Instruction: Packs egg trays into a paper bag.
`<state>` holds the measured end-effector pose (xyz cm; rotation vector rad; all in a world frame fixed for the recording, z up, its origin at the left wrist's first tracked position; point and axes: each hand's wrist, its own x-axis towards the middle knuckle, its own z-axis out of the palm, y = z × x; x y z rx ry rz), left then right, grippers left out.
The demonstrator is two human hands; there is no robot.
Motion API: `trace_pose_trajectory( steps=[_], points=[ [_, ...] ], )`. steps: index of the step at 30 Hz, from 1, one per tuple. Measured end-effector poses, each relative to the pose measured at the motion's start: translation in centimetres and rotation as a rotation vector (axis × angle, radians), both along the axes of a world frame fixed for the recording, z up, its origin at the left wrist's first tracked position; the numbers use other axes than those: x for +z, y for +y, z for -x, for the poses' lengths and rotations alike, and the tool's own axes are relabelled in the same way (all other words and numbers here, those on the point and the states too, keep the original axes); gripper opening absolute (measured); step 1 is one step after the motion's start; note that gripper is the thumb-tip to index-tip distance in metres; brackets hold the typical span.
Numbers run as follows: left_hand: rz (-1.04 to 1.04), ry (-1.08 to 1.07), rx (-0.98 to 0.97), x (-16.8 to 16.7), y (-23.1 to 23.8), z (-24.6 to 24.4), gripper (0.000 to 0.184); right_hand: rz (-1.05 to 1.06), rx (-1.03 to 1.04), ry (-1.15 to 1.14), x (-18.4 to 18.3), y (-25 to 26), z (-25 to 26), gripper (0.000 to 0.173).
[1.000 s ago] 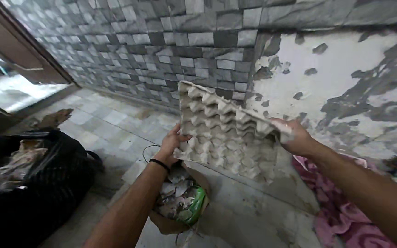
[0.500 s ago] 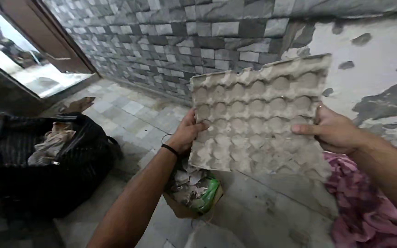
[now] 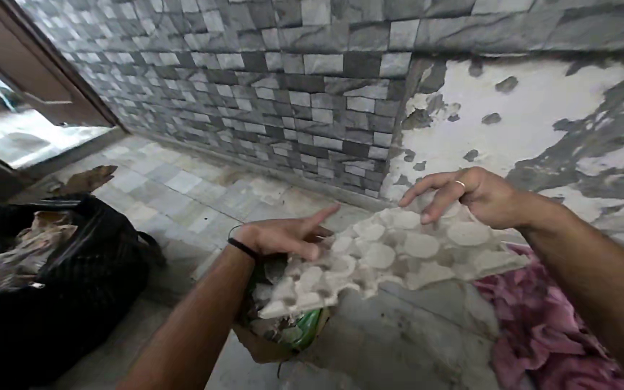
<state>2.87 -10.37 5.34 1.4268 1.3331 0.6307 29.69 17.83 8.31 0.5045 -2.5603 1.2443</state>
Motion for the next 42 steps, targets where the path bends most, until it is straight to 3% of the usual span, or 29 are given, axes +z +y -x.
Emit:
trace_pose_trajectory(
  steps=[2, 4, 7, 9, 11, 14, 16, 20, 22, 24, 27, 32, 34, 38, 40, 42],
  points=[
    [0.003, 0.132, -0.021, 0.4, 1.9, -4.0, 0.138, -0.016, 0.083, 0.023, 0.9, -0.6, 0.7, 0.024],
    [-0.067, 0.220, 0.070, -0.5, 3.1, -7.0, 0.123, -0.012, 0.087, 0.037, 1.5, -0.7, 1.1, 0.022],
    [-0.169, 0.199, 0.205, -2.7, 3.6, -7.9, 0.097, 0.195, -0.181, 0.048, 1.2, -0.8, 1.0, 0.023],
    [-0.184, -0.006, 0.297, -2.9, 3.3, -7.9, 0.082, 0.471, -0.369, -0.004, 0.5, -0.9, 0.7, 0.048],
    [-0.182, -0.179, 0.411, -2.6, 3.1, -7.7, 0.066, 0.722, -0.476, -0.063, -0.9, -1.5, 0.3, 0.056],
    [-0.227, -0.362, 0.607, -2.6, 3.6, -7.2, 0.049, 0.952, -0.383, -0.091, -4.3, -5.0, 0.1, 0.108],
    [-0.271, -0.351, 0.707, -3.3, 4.4, -7.2, 0.044, 0.921, -0.294, -0.133, -5.8, -7.4, 0.4, 0.114],
    [-0.294, -0.232, 0.802, -4.5, 5.3, -8.1, 0.044, 0.854, -0.578, -0.181, -4.9, -9.1, 3.0, 0.064],
    [-0.298, -0.134, 0.747, -4.1, 5.0, -8.1, 0.046, 0.805, -0.552, -0.132, -4.8, -8.2, 3.6, 0.051],
    [-0.302, -0.158, 0.618, -3.7, 4.1, -7.7, 0.054, 0.758, -0.511, -0.059, -5.0, -7.6, 3.7, 0.047],
    [-0.236, -0.455, 0.514, -4.8, 2.7, -7.1, 0.071, 0.713, -0.494, 0.030, -5.2, -8.0, 3.6, 0.047],
    [-0.297, -0.249, 0.670, -6.8, 3.4, -7.5, 0.051, 0.659, -0.670, 0.051, -6.3, -8.9, 4.1, 0.041],
    [-0.277, -0.262, 0.670, -6.4, 3.7, -7.3, 0.045, 0.574, -0.704, 0.113, -7.2, -9.1, 3.7, 0.039],
    [-0.071, -0.426, 0.744, -4.4, 2.9, -7.9, 0.044, 0.117, -0.492, 0.357, -8.4, -7.8, 2.1, 0.040],
    [0.020, -0.516, 0.859, -3.6, 2.4, -8.9, 0.047, -0.150, -0.330, 0.519, -7.8, -6.8, 2.1, 0.019],
    [0.069, -0.665, 0.874, -3.2, 2.1, -9.2, 0.069, -0.282, -0.194, 0.657, -8.3, -5.2, 2.4, 0.016]
  ],
)
